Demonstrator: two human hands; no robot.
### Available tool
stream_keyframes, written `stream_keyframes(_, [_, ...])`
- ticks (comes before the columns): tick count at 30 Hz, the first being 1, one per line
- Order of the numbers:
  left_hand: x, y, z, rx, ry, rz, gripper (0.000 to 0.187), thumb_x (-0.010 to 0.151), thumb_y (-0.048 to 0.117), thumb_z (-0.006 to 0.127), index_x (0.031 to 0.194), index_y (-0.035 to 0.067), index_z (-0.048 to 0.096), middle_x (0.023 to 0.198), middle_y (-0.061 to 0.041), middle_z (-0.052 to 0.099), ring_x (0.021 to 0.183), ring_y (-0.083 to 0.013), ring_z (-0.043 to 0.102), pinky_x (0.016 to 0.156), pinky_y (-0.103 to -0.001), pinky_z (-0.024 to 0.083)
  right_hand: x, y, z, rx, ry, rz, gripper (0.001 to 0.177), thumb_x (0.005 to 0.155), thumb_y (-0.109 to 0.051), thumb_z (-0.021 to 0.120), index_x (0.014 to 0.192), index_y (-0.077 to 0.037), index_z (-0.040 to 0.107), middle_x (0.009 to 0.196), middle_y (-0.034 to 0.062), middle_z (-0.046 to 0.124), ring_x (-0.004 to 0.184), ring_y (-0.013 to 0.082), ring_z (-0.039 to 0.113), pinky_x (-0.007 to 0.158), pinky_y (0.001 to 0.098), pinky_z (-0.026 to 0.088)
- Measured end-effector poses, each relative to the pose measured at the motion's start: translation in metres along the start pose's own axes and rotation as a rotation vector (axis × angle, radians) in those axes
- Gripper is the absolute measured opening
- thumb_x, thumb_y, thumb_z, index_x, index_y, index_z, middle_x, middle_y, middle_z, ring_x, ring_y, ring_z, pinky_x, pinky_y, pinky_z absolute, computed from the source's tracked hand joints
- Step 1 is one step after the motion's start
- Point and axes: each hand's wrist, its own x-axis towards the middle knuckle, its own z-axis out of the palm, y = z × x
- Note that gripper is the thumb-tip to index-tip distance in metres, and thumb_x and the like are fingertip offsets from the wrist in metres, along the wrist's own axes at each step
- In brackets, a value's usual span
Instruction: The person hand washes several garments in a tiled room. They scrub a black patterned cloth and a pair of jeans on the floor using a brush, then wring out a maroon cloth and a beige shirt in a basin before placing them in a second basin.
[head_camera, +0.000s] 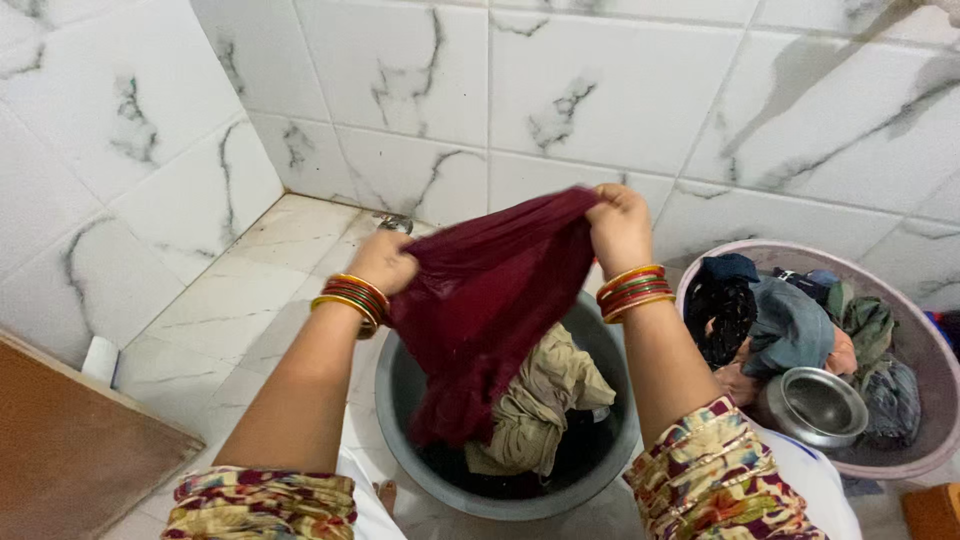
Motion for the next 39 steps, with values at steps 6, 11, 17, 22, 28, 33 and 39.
stream_keyframes(6, [0.016,-0.018,-0.006,-0.269,0.35,-0.084,0.03,0.076,0.008,0.056,0.096,-0.001,0.077,0.07,-0.017,0.07,0.065,-0.0245,0.07,0.068,-0.036,0.054,-0.01,0.036,-0.014,-0.7,-0.308,0.08,0.036,0.077,-0.01,0.08,0.112,-0.002,0.07,0.086,0.015,0.074,0.076,0.0222,0.07,0.069,0.0352,0.056])
stream_keyframes(11, [0.036,-0.006,0.029,-0.522,0.411,-0.049,0.023,0.077,0.004,0.054,0.086,-0.005,0.073,0.065,-0.005,0.062,0.06,-0.0158,0.056,0.056,-0.034,0.048,-0.046,0.063,0.01,-1.19,-0.757,0.087,0.083,0.06,-0.037,0.095,0.128,-0.006,0.06,0.122,0.0219,0.07,0.112,0.0335,0.067,0.097,0.04,0.051])
stream_keyframes(17, [0.028,0.05,0.08,-0.71,0.514,0.368,0.022,0.084,-0.001,0.054,0.1,-0.008,0.069,0.092,-0.006,0.065,0.086,-0.0142,0.059,0.08,-0.031,0.049,-0.115,0.122,0.064,-0.543,-0.741,0.129,0.092,0.063,-0.041,0.094,0.136,-0.001,0.057,0.129,0.0158,0.069,0.119,0.0276,0.064,0.105,0.0371,0.049])
stream_keyframes(22, [0.019,0.068,0.05,-1.197,0.395,0.261,0.03,0.082,-0.003,0.046,0.1,-0.004,0.069,0.087,-0.002,0.067,0.077,-0.0097,0.061,0.074,-0.025,0.053,-0.136,0.186,0.075,-0.226,-0.565,0.312,0.068,0.067,-0.021,0.09,0.126,-0.002,0.062,0.117,0.0125,0.074,0.106,0.023,0.069,0.095,0.0357,0.054])
stream_keyframes(28, [0.01,0.027,-0.017,-1.139,0.646,0.171,0.028,0.081,-0.003,0.047,0.093,-0.007,0.072,0.081,-0.002,0.066,0.071,-0.0125,0.057,0.067,-0.028,0.05,-0.12,0.192,0.058,-0.102,-0.389,0.534,0.04,0.074,-0.006,0.071,0.113,0.001,0.07,0.097,0.0119,0.077,0.085,0.0244,0.073,0.083,0.0381,0.058])
stream_keyframes(33, [-0.005,-0.008,-0.067,-0.107,0.047,-0.039,0.033,0.077,0.008,0.056,0.103,0.001,0.075,0.086,-0.013,0.073,0.078,-0.023,0.07,0.073,-0.036,0.053,-0.081,0.121,0.055,0.347,-0.189,0.449,0.033,0.066,0.001,0.063,0.098,0.007,0.067,0.082,0.0128,0.07,0.071,0.0265,0.069,0.068,0.0402,0.058])
stream_keyframes(39, [-0.022,0.014,-0.001,-0.243,-0.541,0.298,0.136,0.071,0.066,0.086,0.161,0.005,0.004,0.158,-0.023,0.027,0.147,-0.0316,0.028,0.118,-0.041,0.028,-0.057,0.035,0.089,0.284,-0.552,0.206,0.018,0.075,-0.002,0.064,0.091,0.006,0.064,0.082,0.0078,0.065,0.072,0.0167,0.06,0.066,0.0325,0.051])
